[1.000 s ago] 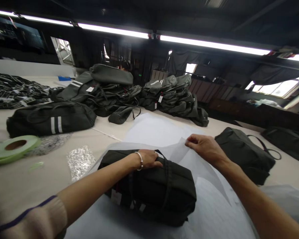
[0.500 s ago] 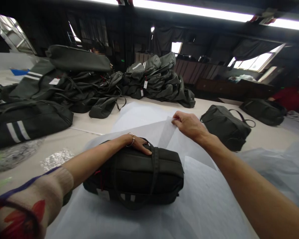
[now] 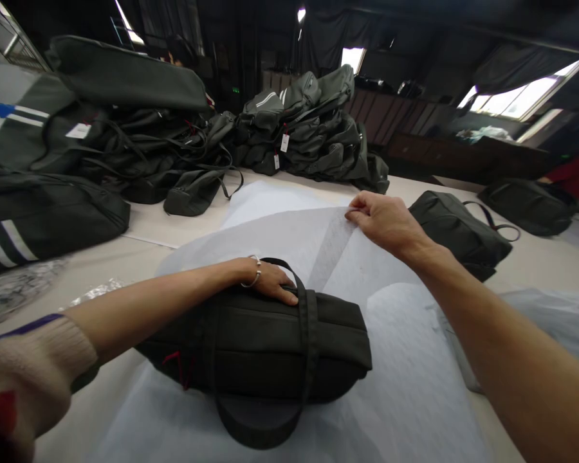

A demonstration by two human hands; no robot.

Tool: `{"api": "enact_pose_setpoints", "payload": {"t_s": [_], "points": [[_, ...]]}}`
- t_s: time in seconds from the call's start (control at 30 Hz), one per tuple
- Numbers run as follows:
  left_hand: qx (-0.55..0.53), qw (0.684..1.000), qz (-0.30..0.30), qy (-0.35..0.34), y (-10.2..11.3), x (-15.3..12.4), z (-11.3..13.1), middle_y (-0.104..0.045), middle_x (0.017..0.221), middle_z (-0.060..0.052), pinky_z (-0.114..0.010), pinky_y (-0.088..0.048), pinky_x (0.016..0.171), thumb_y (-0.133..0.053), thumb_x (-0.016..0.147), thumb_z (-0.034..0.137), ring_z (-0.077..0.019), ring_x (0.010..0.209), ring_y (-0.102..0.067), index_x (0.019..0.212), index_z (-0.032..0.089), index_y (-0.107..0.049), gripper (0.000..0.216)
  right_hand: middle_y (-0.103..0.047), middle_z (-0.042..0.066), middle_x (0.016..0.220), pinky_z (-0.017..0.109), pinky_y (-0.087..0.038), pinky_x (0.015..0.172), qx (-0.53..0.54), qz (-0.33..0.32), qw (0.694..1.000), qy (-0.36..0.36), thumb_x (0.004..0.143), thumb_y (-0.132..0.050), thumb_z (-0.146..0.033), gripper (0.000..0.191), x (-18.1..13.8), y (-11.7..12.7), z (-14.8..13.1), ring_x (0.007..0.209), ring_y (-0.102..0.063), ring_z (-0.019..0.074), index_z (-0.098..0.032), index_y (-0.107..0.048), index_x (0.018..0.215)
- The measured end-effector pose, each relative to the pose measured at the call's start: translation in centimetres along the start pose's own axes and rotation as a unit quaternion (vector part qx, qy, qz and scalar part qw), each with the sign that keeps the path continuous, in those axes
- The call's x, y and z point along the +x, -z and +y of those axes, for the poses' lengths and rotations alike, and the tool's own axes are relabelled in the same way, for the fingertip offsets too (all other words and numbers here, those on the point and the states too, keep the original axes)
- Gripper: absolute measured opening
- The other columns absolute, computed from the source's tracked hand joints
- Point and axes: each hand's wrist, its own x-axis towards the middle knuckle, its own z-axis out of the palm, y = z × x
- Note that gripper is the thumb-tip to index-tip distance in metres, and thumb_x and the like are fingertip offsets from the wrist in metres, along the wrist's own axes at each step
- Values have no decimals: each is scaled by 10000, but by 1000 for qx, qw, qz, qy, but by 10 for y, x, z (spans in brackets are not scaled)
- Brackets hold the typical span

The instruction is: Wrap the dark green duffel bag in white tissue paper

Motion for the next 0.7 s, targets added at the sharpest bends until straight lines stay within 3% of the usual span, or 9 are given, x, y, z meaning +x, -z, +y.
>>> {"api": "enact_pose_setpoints", "payload": {"t_s": [0.23,0.43,0.63,0.7], "points": [[17,998,14,-61,-5,-6,9,-684,1156,-114,-384,-470,833,-417,863,697,-300,1012,-629,1192,239,-670,617,-654,-27,696,288,-383,625,-2,3,1000,0,779,-695,-298,57,3,-1,1,672,-581,161,-253,-675,807],[60,992,19,-110,-13,-7,22,-725,1008,-98,-304,-438,669,-420,904,644,-256,877,-651,1094,228,-709,540,-660,-20,712,292,-396,653,-9,4,1000,-1,770,-700,-280,53,3,-2,6,693,-591,165,-245,-674,800],[113,984,58,-124,-16,-10,24,-736,965,-69,-285,-412,642,-441,930,606,-235,868,-658,983,243,-732,469,-660,2,745,315,-416,693,-48,20,999,8,787,-667,-281,68,12,-7,21,741,-600,195,-240,-673,841],[80,984,83,-136,-10,-12,24,-743,926,-56,-271,-423,659,-470,945,540,-214,842,-666,939,235,-741,408,-662,14,770,322,-416,698,-73,21,997,9,792,-659,-285,82,20,-8,26,767,-599,208,-240,-673,859]]}}
